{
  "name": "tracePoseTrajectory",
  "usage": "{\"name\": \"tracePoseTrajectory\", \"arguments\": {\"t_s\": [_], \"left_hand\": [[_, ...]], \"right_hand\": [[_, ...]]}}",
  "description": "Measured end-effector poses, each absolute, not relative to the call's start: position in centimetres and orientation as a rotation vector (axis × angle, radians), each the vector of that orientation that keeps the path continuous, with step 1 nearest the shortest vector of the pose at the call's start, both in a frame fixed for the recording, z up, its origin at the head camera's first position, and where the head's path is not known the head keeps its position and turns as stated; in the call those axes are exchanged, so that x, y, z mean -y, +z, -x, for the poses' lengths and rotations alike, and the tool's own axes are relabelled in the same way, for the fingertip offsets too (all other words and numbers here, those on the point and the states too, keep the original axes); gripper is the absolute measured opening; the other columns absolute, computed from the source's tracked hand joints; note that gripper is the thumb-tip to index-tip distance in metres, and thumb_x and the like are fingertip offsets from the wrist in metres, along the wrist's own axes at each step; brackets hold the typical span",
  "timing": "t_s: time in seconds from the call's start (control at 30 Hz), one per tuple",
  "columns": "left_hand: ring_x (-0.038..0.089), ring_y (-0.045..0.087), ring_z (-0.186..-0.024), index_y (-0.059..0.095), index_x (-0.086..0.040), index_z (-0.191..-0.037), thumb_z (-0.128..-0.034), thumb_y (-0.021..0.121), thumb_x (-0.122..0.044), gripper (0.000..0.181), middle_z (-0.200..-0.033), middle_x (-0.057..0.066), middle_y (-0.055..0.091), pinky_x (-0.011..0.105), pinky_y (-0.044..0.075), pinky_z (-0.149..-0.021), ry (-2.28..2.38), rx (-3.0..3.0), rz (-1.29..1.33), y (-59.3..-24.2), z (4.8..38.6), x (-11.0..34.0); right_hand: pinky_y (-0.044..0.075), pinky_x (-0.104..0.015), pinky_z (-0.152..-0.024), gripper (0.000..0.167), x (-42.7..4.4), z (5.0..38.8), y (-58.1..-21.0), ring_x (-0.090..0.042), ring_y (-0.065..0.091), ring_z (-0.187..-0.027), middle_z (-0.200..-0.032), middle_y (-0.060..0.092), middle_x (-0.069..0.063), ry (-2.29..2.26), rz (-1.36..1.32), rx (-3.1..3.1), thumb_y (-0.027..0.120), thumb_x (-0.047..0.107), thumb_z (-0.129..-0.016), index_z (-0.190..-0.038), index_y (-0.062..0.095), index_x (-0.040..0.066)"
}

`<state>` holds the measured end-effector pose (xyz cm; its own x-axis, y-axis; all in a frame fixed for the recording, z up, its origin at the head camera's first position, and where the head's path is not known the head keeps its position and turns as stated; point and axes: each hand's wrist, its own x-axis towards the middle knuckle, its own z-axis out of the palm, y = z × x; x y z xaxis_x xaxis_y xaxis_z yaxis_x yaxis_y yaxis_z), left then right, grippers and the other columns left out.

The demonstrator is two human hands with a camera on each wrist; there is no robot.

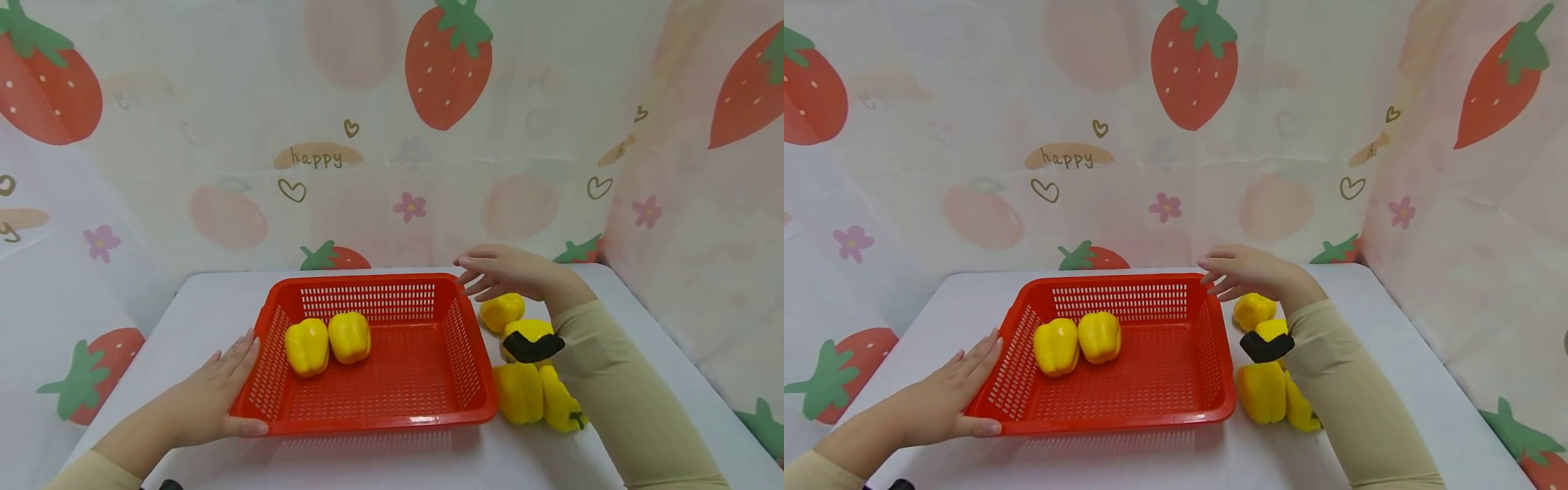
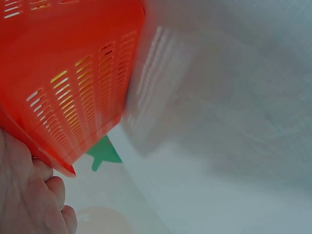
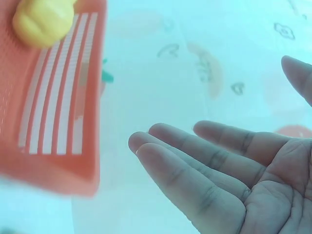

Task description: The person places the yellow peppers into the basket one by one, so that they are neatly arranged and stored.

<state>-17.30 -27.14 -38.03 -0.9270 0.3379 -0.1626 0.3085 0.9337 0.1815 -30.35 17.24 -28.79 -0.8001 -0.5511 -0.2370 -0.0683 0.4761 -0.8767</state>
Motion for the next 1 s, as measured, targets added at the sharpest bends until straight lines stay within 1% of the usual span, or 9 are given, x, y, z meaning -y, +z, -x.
{"name": "tracePoseTrajectory", "arguments": {"t_s": [0.07, 0.2, 0.47, 0.8, 1.0], "left_hand": [[0.037, 0.015, -0.136, 0.007, -0.003, -0.146, -0.0596, 0.053, -0.081, 0.125, -0.152, 0.017, 0.006, 0.059, 0.015, -0.105, 0.232, -2.899, -0.490, -38.1, 17.3, 27.2], [0.037, 0.015, -0.136, 0.006, -0.004, -0.147, -0.0594, 0.054, -0.080, 0.125, -0.152, 0.017, 0.006, 0.060, 0.014, -0.105, 0.243, -2.898, -0.482, -38.3, 17.4, 27.4], [0.036, 0.015, -0.136, 0.006, -0.005, -0.147, -0.0583, 0.055, -0.080, 0.126, -0.152, 0.016, 0.006, 0.059, 0.013, -0.106, 0.252, -2.886, -0.452, -38.3, 17.4, 27.2], [0.037, 0.015, -0.136, 0.007, -0.003, -0.146, -0.0598, 0.054, -0.080, 0.125, -0.152, 0.018, 0.007, 0.059, 0.013, -0.106, 0.240, -2.894, -0.468, -38.0, 17.4, 27.2], [0.037, 0.015, -0.136, 0.008, -0.003, -0.146, -0.0597, 0.054, -0.080, 0.124, -0.152, 0.018, 0.008, 0.059, 0.014, -0.106, 0.243, -2.898, -0.472, -38.0, 17.3, 27.2]], "right_hand": [[0.049, -0.043, -0.086, 0.052, -18.3, 30.2, -28.9, -0.035, 0.056, -0.110, -0.121, 0.055, -0.020, -1.301, 0.500, -2.238, 0.047, 0.040, -0.094, -0.131, 0.041, 0.004], [0.048, -0.042, -0.087, 0.055, -20.3, 29.8, -29.1, -0.032, 0.057, -0.109, -0.123, 0.053, -0.021, -1.288, 0.460, -2.267, 0.047, 0.042, -0.094, -0.133, 0.038, 0.003], [0.049, -0.039, -0.087, 0.062, -24.2, 28.1, -29.7, -0.034, 0.054, -0.112, -0.126, 0.050, -0.024, -1.314, 0.356, -2.287, 0.050, 0.044, -0.092, -0.133, 0.037, 0.000], [0.049, -0.041, -0.086, 0.061, -27.8, 27.2, -31.7, -0.036, 0.055, -0.110, -0.123, 0.053, -0.024, -1.329, 0.286, -2.290, 0.048, 0.039, -0.094, -0.135, 0.033, -0.004], [0.050, -0.041, -0.086, 0.060, -29.6, 26.5, -33.2, -0.038, 0.053, -0.112, -0.128, 0.046, -0.029, -1.330, 0.261, -2.266, 0.048, 0.035, -0.095, -0.137, 0.030, -0.004]]}}
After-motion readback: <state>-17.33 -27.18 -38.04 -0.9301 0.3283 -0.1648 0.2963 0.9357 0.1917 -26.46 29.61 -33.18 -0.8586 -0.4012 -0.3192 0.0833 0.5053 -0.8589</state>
